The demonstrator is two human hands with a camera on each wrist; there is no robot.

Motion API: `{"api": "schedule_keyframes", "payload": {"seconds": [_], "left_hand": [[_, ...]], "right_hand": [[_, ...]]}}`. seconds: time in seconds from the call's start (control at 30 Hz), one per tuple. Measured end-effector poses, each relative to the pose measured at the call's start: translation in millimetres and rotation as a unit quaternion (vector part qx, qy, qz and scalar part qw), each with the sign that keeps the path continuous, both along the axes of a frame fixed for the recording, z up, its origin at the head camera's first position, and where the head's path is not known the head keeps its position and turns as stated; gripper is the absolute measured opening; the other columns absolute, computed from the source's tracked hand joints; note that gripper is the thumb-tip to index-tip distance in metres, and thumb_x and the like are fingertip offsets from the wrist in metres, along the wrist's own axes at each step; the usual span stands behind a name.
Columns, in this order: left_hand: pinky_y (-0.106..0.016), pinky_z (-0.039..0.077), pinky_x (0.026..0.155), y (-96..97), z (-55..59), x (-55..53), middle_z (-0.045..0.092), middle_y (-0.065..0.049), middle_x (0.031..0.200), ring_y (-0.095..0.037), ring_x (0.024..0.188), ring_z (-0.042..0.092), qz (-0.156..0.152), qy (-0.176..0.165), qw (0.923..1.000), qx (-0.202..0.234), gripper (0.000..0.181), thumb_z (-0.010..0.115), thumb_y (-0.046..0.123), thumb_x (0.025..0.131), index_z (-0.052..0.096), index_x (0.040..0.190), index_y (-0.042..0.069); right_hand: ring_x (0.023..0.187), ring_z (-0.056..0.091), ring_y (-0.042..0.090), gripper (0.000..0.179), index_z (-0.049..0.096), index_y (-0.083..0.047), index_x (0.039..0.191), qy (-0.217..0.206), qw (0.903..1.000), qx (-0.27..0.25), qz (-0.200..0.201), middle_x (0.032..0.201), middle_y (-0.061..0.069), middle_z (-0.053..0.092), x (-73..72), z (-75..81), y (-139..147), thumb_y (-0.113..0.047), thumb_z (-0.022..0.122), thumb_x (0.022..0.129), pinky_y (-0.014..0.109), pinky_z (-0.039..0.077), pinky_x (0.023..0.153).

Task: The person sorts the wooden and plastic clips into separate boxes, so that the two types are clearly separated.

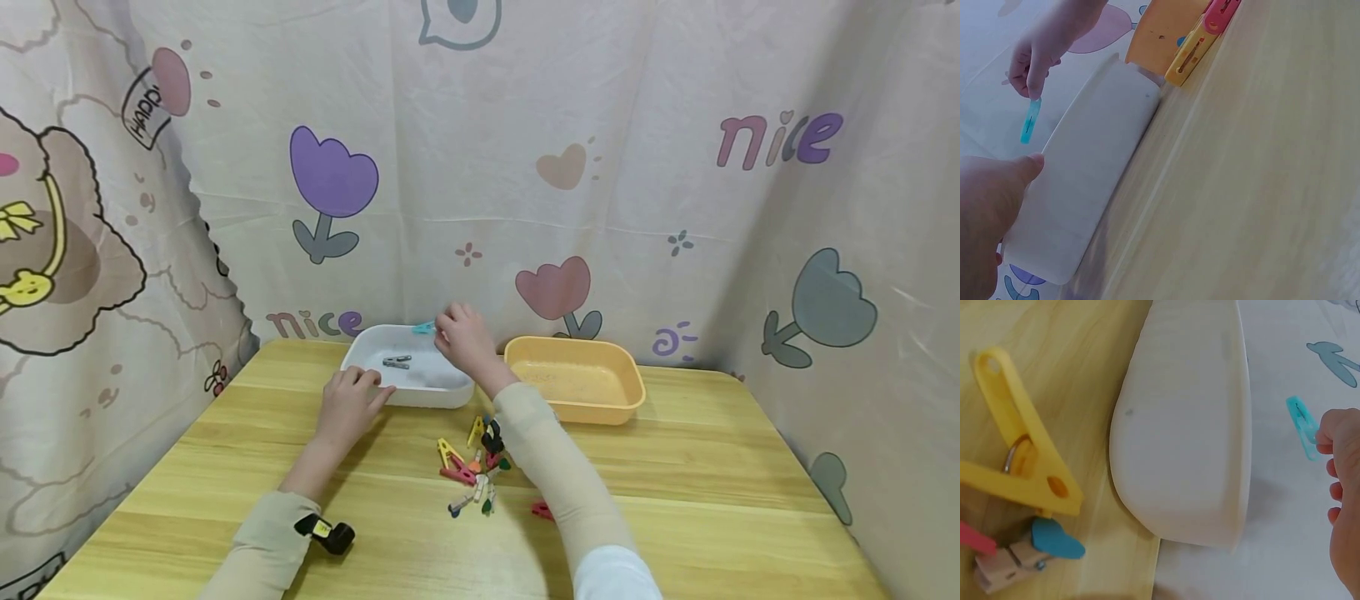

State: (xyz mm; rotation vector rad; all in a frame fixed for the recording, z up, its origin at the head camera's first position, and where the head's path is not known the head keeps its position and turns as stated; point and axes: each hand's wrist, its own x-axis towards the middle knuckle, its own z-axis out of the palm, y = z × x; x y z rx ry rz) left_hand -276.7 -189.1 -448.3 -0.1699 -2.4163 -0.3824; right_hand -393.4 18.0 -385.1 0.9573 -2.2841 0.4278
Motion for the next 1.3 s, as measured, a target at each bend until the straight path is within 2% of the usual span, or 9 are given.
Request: {"api": "schedule_keyframes", "payload": {"seconds": [0.23, 0.83, 1.1, 1.3], "left_hand": [[-0.049, 0.046, 0.082, -0.4, -1.3, -0.8, 0.059, -0.012, 0.093, -0.034, 0.092, 0.055, 0.004, -0.002, 1.0000, -0.001, 0.029, 0.073, 0.036, 0.086, 0.065, 0.096, 0.010], [-0.049, 0.047, 0.080, 0.0, -2.2, -1.1, 0.059, -0.012, 0.092, -0.034, 0.091, 0.055, 0.003, 0.001, 1.0000, -0.006, 0.029, 0.074, 0.036, 0.085, 0.065, 0.094, 0.010], [-0.049, 0.047, 0.081, 0.1, -2.1, -3.0, 0.059, -0.013, 0.093, -0.035, 0.091, 0.056, 0.004, 0.002, 1.0000, -0.001, 0.031, 0.074, 0.036, 0.085, 0.065, 0.095, 0.009], [-0.050, 0.047, 0.082, -0.4, -2.1, -3.1, 0.059, -0.013, 0.094, -0.035, 0.091, 0.055, 0.003, -0.002, 1.0000, -0.001, 0.031, 0.073, 0.036, 0.086, 0.065, 0.096, 0.009]], "right_hand": [[0.086, 0.048, 0.020, 0.004, 0.066, -0.014, 0.090, -0.045, 0.9989, 0.003, -0.014, 0.095, 0.003, 0.056, 0.5, -1.4, -7, -0.017, 0.068, 0.089, 0.034, 0.042, 0.076], [0.091, 0.048, 0.018, 0.005, 0.066, -0.016, 0.092, -0.103, 0.9937, 0.008, -0.045, 0.101, 0.001, 0.056, -5.0, -8.1, -15, -0.020, 0.065, 0.092, 0.032, 0.044, 0.080], [0.098, 0.052, 0.023, 0.022, 0.069, -0.011, 0.106, -0.121, 0.9892, 0.020, -0.080, 0.108, 0.005, 0.057, -5.4, -7.0, -17, -0.027, 0.068, 0.091, 0.039, 0.046, 0.087], [0.099, 0.052, 0.023, 0.026, 0.068, -0.011, 0.110, -0.124, 0.9887, 0.025, -0.081, 0.109, 0.005, 0.057, -4.5, -7.1, -16, -0.029, 0.068, 0.091, 0.039, 0.046, 0.087]]}}
